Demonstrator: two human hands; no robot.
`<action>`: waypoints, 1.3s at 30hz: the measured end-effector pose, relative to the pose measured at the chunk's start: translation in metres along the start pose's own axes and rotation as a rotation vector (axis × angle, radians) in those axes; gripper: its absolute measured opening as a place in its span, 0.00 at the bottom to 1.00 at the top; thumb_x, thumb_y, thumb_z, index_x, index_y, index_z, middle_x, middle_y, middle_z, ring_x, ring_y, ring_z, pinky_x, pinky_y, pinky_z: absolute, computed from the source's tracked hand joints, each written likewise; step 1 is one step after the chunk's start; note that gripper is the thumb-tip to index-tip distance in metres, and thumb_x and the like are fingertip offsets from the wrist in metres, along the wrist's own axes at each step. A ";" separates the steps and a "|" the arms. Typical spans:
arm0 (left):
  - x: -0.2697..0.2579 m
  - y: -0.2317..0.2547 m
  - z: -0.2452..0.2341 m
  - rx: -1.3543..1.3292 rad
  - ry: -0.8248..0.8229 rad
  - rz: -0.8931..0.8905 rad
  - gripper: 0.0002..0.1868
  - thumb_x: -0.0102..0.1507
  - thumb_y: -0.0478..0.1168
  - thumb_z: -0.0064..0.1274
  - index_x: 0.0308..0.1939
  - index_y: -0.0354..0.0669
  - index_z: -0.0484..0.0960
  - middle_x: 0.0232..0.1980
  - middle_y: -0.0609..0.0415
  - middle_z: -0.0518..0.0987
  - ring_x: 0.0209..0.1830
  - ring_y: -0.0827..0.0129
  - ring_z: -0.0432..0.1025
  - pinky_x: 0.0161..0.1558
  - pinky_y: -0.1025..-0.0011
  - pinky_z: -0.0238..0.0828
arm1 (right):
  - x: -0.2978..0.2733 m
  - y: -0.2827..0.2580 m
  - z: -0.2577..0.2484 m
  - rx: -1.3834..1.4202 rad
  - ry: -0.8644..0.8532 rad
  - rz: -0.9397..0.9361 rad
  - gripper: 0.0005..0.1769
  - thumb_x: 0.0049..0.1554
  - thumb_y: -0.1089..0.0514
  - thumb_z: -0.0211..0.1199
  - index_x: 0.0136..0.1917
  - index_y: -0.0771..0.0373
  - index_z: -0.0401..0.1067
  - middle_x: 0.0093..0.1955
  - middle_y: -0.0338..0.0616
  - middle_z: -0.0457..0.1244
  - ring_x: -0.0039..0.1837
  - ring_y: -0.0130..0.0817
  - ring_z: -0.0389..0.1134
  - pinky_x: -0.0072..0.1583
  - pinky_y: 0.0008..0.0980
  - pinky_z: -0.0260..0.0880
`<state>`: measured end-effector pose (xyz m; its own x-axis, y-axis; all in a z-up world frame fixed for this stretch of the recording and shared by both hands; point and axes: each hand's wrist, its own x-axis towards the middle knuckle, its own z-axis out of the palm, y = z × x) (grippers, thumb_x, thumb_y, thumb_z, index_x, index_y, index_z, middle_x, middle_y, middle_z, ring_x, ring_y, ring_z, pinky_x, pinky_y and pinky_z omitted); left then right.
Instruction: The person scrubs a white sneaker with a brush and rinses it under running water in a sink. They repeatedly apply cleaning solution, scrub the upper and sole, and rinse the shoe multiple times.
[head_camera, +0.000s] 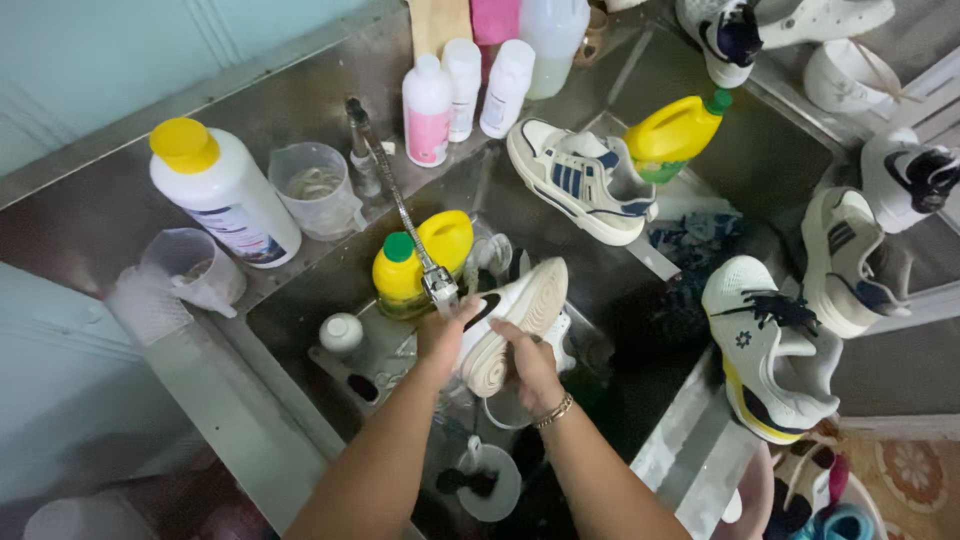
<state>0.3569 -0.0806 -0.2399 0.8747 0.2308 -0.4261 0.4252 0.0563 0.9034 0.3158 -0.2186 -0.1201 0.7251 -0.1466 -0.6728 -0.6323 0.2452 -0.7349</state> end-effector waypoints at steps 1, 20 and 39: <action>-0.004 0.004 -0.005 -0.028 -0.060 0.062 0.26 0.55 0.57 0.64 0.43 0.36 0.87 0.39 0.47 0.86 0.36 0.60 0.80 0.39 0.60 0.75 | 0.002 0.002 0.000 0.084 -0.046 0.024 0.19 0.50 0.53 0.69 0.51 0.67 0.76 0.40 0.42 0.72 0.37 0.35 0.74 0.40 0.36 0.75; -0.021 0.029 -0.015 -0.148 -0.202 -0.002 0.22 0.60 0.52 0.63 0.47 0.37 0.87 0.41 0.51 0.85 0.36 0.67 0.76 0.39 0.65 0.73 | 0.013 0.017 -0.001 0.192 -0.140 -0.005 0.30 0.50 0.49 0.70 0.61 0.67 0.72 0.53 0.49 0.71 0.50 0.43 0.75 0.49 0.42 0.77; -0.019 0.021 -0.005 0.067 -0.009 -0.007 0.28 0.61 0.59 0.64 0.41 0.31 0.87 0.38 0.46 0.85 0.34 0.65 0.76 0.38 0.67 0.72 | 0.026 0.025 -0.001 0.157 -0.155 0.061 0.31 0.52 0.48 0.68 0.65 0.63 0.71 0.56 0.49 0.70 0.55 0.45 0.72 0.56 0.46 0.74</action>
<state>0.3483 -0.0792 -0.2123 0.8738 0.2215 -0.4329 0.4453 -0.0070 0.8953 0.3184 -0.2172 -0.1557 0.7276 0.0189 -0.6857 -0.6350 0.3968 -0.6628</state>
